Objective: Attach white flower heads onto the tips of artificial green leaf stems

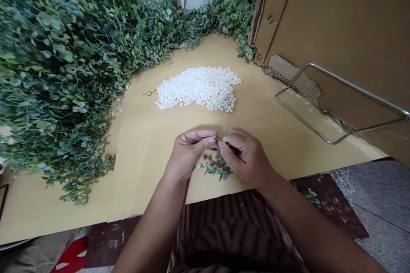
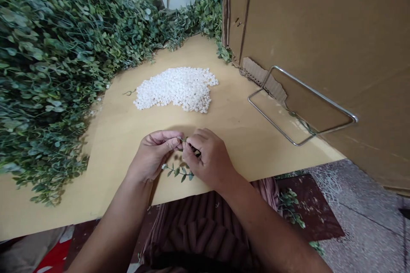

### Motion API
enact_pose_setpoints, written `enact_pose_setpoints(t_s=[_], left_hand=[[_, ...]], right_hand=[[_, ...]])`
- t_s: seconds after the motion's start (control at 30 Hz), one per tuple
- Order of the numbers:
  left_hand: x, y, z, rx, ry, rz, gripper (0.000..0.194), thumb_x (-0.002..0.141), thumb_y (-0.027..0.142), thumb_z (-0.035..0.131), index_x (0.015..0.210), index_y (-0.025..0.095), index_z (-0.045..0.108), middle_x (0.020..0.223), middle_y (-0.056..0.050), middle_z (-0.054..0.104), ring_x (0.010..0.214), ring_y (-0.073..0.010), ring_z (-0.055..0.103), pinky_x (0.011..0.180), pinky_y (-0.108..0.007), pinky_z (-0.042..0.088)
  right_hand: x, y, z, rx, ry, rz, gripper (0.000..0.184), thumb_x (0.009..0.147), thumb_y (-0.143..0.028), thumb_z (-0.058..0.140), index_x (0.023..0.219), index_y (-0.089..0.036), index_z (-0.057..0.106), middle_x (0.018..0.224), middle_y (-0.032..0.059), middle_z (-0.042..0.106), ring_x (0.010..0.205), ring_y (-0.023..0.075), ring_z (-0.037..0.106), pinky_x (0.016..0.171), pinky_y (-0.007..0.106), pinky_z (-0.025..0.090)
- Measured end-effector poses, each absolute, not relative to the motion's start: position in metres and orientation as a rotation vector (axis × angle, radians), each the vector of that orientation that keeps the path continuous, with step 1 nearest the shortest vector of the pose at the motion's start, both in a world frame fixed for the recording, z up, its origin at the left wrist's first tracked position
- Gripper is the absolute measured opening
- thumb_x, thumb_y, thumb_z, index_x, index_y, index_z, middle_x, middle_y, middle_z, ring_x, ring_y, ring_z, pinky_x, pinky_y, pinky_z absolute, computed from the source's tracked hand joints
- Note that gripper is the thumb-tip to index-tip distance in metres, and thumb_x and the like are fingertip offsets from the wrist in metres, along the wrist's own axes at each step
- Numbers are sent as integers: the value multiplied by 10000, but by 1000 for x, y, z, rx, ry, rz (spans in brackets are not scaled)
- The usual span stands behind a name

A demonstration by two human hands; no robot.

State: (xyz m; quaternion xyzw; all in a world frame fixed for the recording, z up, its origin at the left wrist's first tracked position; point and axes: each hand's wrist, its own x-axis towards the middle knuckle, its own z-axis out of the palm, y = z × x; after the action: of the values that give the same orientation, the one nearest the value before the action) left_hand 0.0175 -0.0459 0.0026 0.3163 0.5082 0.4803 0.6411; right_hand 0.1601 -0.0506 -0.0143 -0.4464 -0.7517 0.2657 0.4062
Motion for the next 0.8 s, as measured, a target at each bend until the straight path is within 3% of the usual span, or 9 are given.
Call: enact_pose_setpoints(t_s=[0.6, 0.8], left_hand=[[19, -42, 2, 864, 1203, 978, 209, 461, 254, 845, 608, 165, 725, 600, -18, 695, 545, -106, 604, 611, -240, 525], [12, -46, 1, 956, 1333, 1101, 252, 619, 279, 763, 855, 196, 740, 746, -20, 722, 573, -87, 585, 574, -203, 489]], right_hand=[[164, -50, -15, -1151, -1891, 749, 304, 805, -191, 415, 516, -152, 330, 519, -17, 341, 565, 66, 344, 572, 199, 306], [162, -48, -15, -1221, -1816, 839, 298, 862, -264, 377, 585, -155, 375, 601, -2, 425, 598, 68, 388, 598, 204, 334]])
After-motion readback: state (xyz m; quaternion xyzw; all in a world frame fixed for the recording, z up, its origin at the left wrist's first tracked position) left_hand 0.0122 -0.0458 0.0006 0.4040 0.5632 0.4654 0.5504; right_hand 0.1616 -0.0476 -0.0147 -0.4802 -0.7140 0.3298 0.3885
